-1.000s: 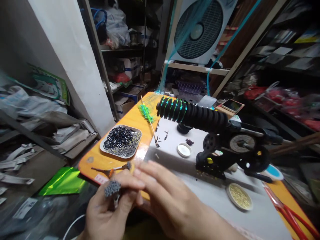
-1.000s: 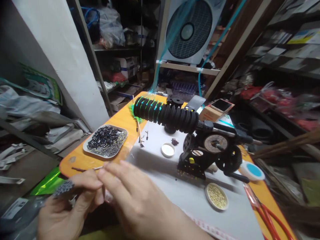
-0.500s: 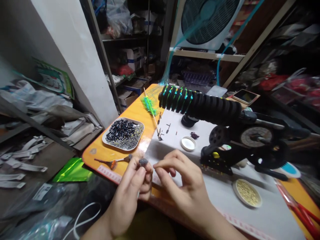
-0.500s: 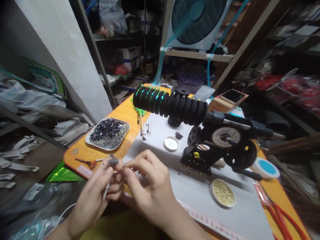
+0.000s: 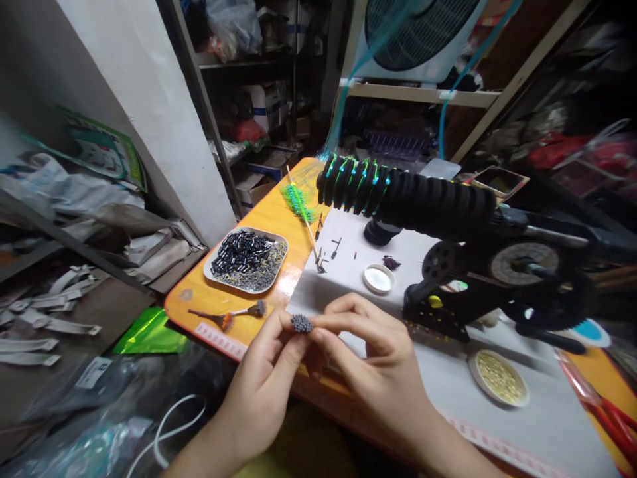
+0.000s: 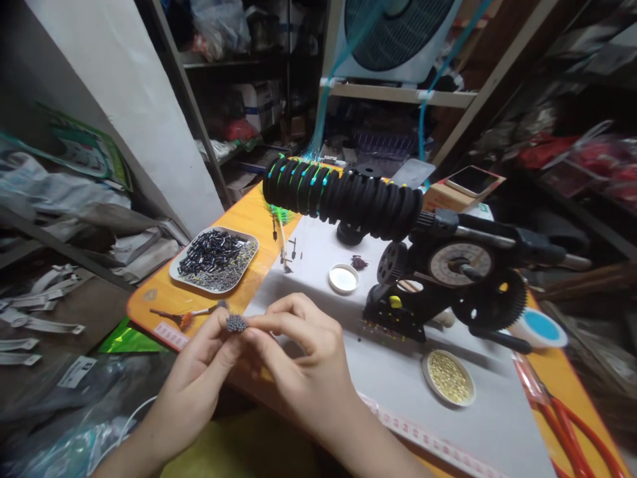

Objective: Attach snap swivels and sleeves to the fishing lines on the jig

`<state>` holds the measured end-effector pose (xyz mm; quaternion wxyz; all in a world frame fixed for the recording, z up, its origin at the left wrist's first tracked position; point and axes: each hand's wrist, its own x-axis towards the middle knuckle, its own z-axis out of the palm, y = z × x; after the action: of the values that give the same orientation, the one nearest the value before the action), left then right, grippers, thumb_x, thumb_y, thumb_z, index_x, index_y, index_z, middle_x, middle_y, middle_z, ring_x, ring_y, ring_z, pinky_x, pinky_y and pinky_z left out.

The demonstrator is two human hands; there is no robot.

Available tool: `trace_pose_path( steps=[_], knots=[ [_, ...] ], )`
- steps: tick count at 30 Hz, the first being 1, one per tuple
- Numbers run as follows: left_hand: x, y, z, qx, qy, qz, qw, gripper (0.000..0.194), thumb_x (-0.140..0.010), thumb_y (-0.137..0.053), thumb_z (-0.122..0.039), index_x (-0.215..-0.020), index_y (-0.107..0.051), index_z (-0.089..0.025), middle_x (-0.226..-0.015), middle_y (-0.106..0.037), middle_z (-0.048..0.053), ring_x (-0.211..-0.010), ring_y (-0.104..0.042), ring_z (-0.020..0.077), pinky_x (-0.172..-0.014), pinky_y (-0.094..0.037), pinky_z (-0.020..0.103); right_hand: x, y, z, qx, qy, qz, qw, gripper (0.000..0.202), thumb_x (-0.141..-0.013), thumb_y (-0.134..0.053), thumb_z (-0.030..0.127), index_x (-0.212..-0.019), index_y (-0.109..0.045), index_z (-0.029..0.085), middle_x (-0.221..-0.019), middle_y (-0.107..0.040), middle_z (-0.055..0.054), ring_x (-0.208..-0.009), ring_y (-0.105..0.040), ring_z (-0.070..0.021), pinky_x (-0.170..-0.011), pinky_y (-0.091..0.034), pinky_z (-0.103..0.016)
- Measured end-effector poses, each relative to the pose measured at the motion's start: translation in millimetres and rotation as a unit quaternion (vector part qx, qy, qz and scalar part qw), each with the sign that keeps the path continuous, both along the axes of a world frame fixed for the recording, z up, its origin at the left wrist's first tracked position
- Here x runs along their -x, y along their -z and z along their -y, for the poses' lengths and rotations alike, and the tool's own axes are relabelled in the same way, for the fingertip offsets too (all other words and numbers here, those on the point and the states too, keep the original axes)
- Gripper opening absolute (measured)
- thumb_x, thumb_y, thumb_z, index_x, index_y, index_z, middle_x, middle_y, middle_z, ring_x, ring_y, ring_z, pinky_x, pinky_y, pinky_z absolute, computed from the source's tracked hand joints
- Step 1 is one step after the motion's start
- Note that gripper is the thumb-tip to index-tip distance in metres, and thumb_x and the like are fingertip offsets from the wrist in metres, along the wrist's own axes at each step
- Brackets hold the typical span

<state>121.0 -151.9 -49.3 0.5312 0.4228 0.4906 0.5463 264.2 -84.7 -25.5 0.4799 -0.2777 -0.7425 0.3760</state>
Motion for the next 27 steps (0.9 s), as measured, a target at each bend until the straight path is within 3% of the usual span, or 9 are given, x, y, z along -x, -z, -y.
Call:
trace_pose_path(
  steps=[5,14,21,27],
  knots=[
    [-4,4.4,3,-0.006,-0.020,-0.018,1.000,0.017,-0.101,-0.051,-0.038,-0.094,-0.055,-0.023,-0.082,-0.058,-0.002,-0.075,-0.056,0.0125,-0.070,-0.049,0.022,0,-1.2,3,-0.006,0.006,0.012,1.000,0.009,-0.086,-0.066,0.012,-0.084,-0.074,0.016,-0.078,-0.062,-0.003,-0.070,-0.060,-0.0134,-0.061,-0.051,-0.025],
    [-11,0.2,4,-0.018,-0.055,0.159,0.986,0.017,-0.099,-0.055,-0.037,-0.090,-0.051,-0.023,-0.069,-0.056,-0.006,-0.058,-0.053,0.0072,-0.053,-0.047,0.017,-1,0.9,4,-0.063,0.006,0.013,0.998,0.014,-0.088,-0.064,0.009,-0.091,-0.077,0.014,-0.081,-0.063,-0.005,-0.069,-0.063,-0.0110,-0.060,-0.052,-0.019],
    [0,2.2,4,-0.120,-0.098,0.115,0.981,0.018,-0.103,-0.049,-0.026,-0.085,-0.048,-0.023,-0.070,-0.058,-0.006,-0.059,-0.054,0.0079,-0.056,-0.048,0.019,-4,2.0,2,-0.104,-0.003,0.051,0.993,0.013,-0.089,-0.067,0.010,-0.096,-0.077,0.013,-0.084,-0.063,-0.005,-0.072,-0.063,-0.0106,-0.062,-0.052,-0.018],
    [-1,5.7,7,-0.117,-0.088,0.114,0.983,0.017,-0.103,-0.048,-0.027,-0.086,-0.049,-0.024,-0.072,-0.058,-0.005,-0.060,-0.054,0.0084,-0.056,-0.048,0.020,-4,5.6,4,-0.093,-0.012,0.055,0.994,0.018,-0.088,-0.066,0.006,-0.099,-0.077,0.015,-0.085,-0.062,-0.005,-0.073,-0.063,-0.0102,-0.063,-0.052,-0.018]
  ],
)
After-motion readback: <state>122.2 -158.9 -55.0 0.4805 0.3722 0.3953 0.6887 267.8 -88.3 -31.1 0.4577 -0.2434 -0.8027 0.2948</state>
